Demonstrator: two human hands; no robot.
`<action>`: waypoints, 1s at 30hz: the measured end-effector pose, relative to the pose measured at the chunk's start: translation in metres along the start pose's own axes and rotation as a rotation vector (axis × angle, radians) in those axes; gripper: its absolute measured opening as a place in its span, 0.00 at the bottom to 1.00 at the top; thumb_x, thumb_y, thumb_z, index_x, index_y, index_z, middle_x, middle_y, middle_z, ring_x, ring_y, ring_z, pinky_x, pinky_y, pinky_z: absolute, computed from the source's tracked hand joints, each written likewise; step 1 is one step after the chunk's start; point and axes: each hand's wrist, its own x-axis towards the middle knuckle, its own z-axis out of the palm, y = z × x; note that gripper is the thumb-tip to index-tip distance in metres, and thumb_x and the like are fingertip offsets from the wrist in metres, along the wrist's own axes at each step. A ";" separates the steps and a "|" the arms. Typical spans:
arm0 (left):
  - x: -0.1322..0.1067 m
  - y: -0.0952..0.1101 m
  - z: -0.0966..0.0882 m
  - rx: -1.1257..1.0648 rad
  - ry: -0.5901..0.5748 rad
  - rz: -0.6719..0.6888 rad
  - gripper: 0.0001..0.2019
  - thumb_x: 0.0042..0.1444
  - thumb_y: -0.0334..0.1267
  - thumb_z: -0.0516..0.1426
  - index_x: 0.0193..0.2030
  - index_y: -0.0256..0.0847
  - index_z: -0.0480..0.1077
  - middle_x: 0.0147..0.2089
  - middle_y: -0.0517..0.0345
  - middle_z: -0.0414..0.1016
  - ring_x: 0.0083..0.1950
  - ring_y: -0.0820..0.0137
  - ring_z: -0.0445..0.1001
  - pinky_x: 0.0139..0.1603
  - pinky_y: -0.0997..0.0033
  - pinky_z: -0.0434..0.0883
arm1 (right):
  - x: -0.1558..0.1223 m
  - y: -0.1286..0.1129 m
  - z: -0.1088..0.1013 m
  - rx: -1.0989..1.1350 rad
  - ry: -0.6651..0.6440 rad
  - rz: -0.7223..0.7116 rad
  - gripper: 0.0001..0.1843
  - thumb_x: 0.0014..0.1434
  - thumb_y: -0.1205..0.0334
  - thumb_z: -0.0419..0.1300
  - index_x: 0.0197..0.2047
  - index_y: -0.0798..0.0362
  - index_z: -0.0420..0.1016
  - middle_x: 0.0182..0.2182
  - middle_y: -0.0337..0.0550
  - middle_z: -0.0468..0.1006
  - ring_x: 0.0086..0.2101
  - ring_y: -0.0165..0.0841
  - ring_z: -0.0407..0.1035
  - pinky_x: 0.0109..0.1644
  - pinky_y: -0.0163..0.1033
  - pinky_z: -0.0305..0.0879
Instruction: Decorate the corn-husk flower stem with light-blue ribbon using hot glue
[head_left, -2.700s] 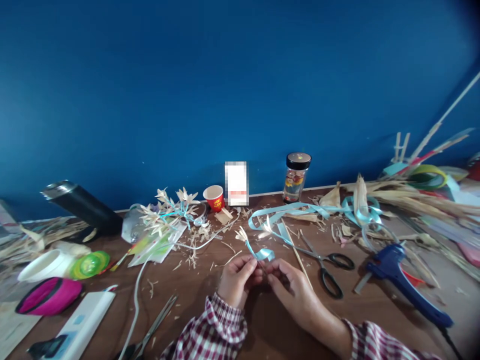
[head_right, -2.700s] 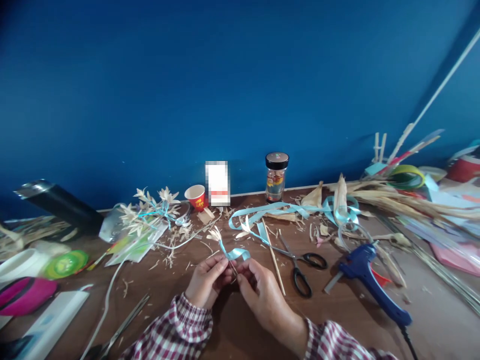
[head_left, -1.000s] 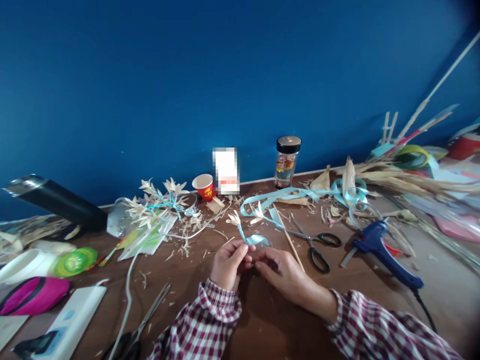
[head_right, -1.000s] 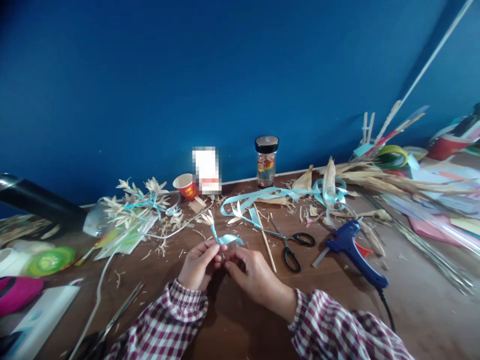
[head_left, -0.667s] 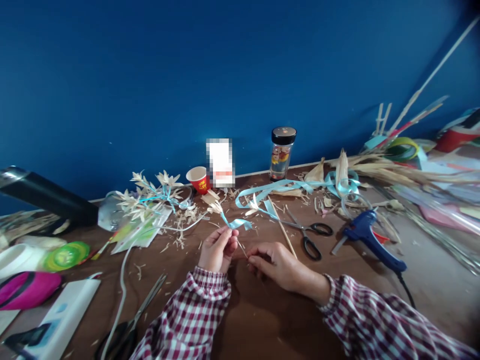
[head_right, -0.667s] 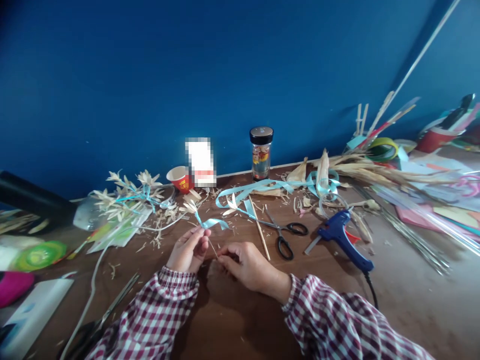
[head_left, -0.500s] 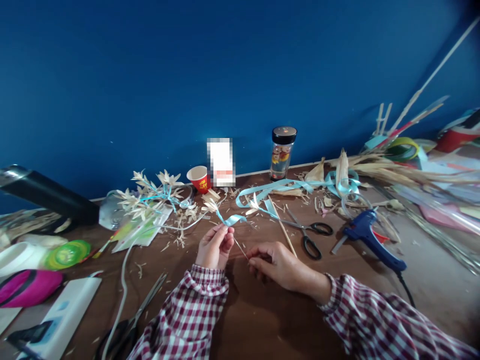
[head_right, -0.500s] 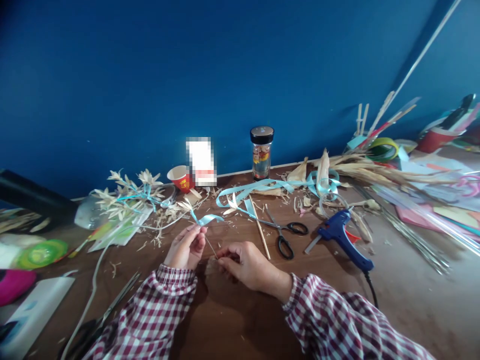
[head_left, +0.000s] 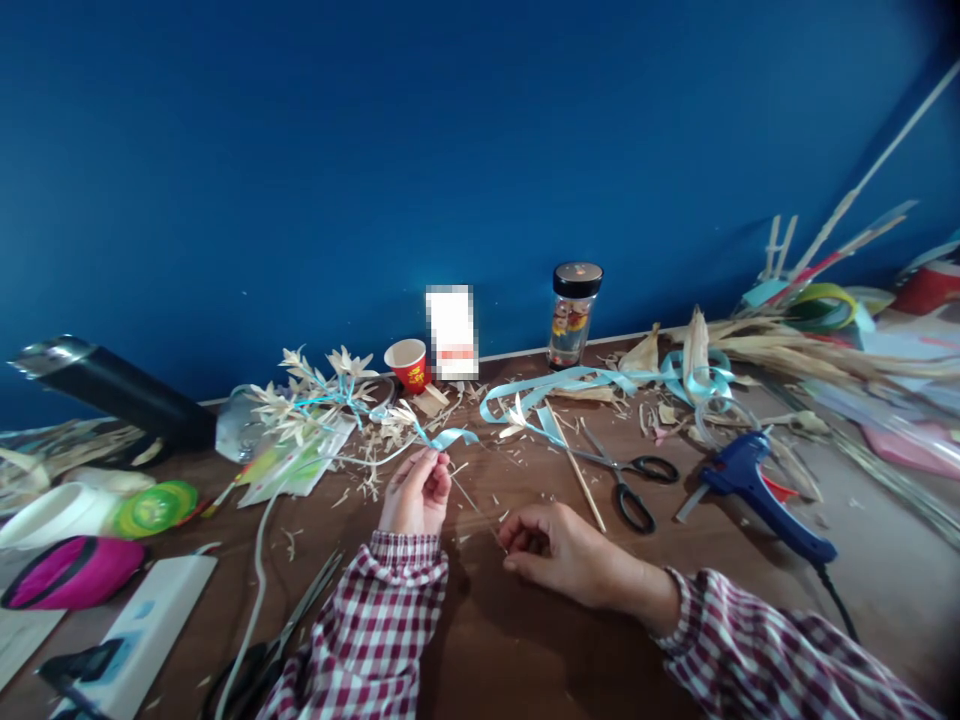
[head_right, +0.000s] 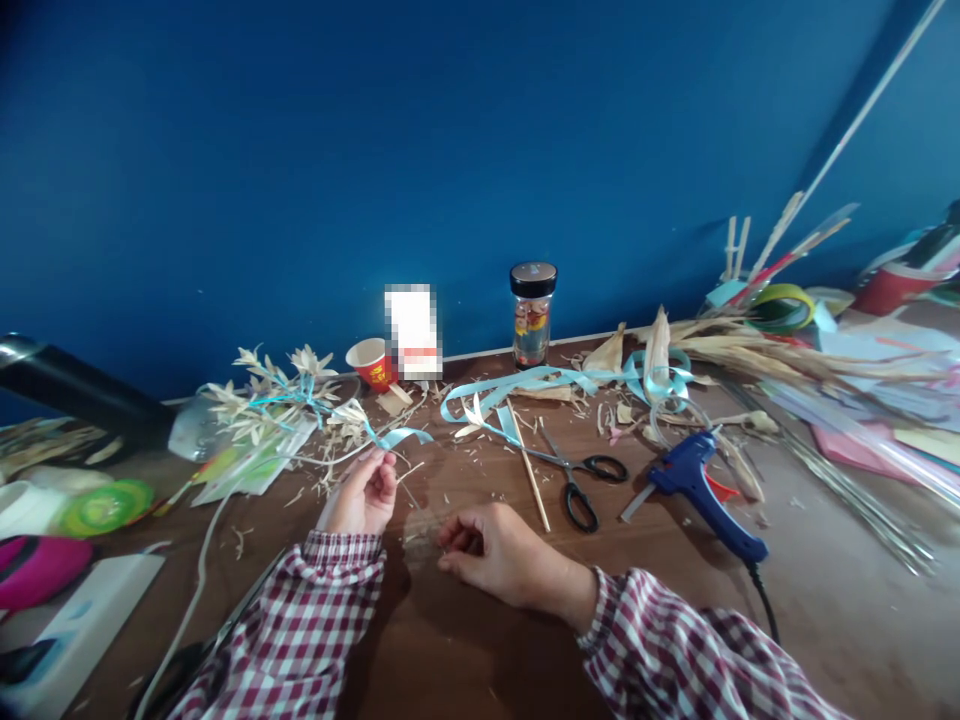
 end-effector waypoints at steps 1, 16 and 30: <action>0.000 0.000 0.000 -0.003 0.003 -0.001 0.06 0.50 0.22 0.57 0.26 0.33 0.73 0.22 0.57 0.76 0.18 0.81 0.72 0.21 0.87 0.72 | 0.000 0.000 0.000 -0.011 0.000 -0.004 0.07 0.49 0.66 0.61 0.34 0.57 0.75 0.25 0.38 0.74 0.26 0.27 0.67 0.29 0.31 0.62; 0.002 -0.001 -0.002 -0.014 -0.014 -0.006 0.09 0.52 0.20 0.55 0.25 0.30 0.73 0.22 0.53 0.76 0.18 0.81 0.71 0.20 0.87 0.71 | -0.002 0.005 0.004 -0.083 -0.054 -0.007 0.05 0.52 0.69 0.56 0.33 0.54 0.72 0.21 0.36 0.73 0.21 0.26 0.65 0.24 0.28 0.58; 0.001 -0.001 -0.003 -0.024 -0.033 0.000 0.09 0.52 0.20 0.56 0.25 0.31 0.73 0.22 0.54 0.75 0.18 0.82 0.70 0.20 0.87 0.71 | -0.001 0.007 0.006 -0.131 0.024 -0.022 0.05 0.52 0.68 0.56 0.32 0.54 0.72 0.22 0.36 0.72 0.22 0.26 0.64 0.24 0.28 0.58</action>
